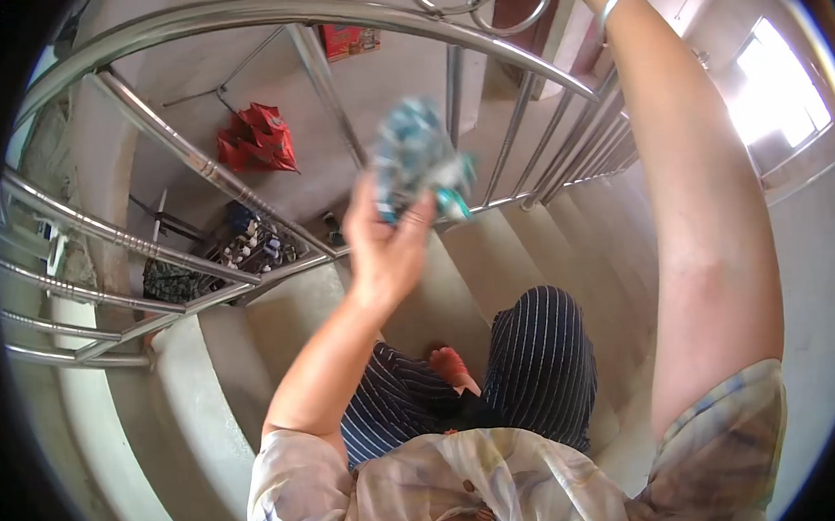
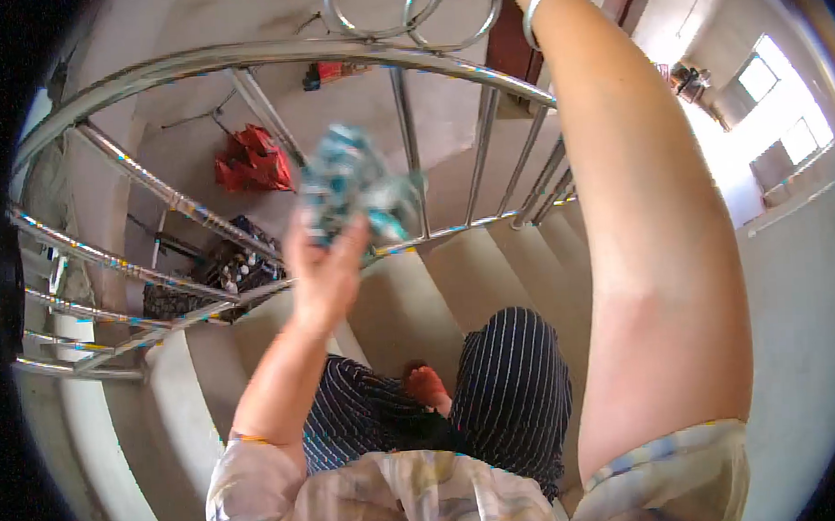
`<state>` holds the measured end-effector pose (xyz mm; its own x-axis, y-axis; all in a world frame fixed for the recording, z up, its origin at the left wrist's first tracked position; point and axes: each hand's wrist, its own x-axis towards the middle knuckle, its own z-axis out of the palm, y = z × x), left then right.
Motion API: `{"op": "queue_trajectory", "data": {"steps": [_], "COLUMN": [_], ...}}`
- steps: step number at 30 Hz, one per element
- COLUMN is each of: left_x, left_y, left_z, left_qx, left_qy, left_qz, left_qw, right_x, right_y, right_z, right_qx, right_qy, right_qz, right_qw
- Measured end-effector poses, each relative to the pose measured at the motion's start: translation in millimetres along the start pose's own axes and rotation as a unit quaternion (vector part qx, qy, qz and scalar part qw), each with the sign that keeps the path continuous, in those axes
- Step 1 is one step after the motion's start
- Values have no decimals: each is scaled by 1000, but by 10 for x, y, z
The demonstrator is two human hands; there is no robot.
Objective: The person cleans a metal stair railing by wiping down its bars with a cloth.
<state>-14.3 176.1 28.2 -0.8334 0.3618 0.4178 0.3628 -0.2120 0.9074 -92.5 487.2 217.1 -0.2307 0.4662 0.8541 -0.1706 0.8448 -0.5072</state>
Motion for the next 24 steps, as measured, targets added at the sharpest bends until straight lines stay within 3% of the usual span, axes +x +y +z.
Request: {"op": "queue_trajectory", "data": {"steps": [1, 3, 4, 6, 10, 12, 14, 16, 18, 20, 22, 24], "left_x": [109, 372, 495, 721, 441, 160, -131, -207, -167, 42, 318, 584], "left_y": [336, 677, 697, 643, -137, -621, -1183, -1197, -1067, -834, -475, -64], "left_z": [-158, -287, -476, -520, -288, -351, -510, -513, -475, -426, -378, -357], "left_qx": [41, -101, 101, 239, 295, 327, 400, 372, 362, 288, 313, 295], "left_qy": [23, 116, 168, 103, 53, -41, -109, -120, -75, -40, 5, 25], "left_qz": [72, 201, 227, 302, 230, 95, 4, -167, -137, -46, 115, 189], "left_qw": [996, 967, 954, 917, 926, 939, 910, 905, 919, 956, 943, 936], "right_x": [-6, -20, -21, -22, -9, -44, -73, -45, -16, -7, -18, -64], "right_y": [34, 18, 12, 25, 55, 40, -106, -68, 24, 78, 56, 13], "right_z": [6, -20, -45, -70, -56, -54, -98, -69, -82, -24, -14, -60], "right_qx": [-14, -14, -20, -26, -8, -8, 19, 9, -11, -1, 3, 4], "right_qy": [16, 12, 10, 21, 7, 12, -10, 1, 11, 2, 8, 16], "right_qz": [-6, 4, 13, -10, 14, 15, 46, 27, 15, 18, 14, 14], "right_qw": [1000, 1000, 1000, 999, 1000, 1000, 999, 1000, 1000, 1000, 1000, 1000]}}
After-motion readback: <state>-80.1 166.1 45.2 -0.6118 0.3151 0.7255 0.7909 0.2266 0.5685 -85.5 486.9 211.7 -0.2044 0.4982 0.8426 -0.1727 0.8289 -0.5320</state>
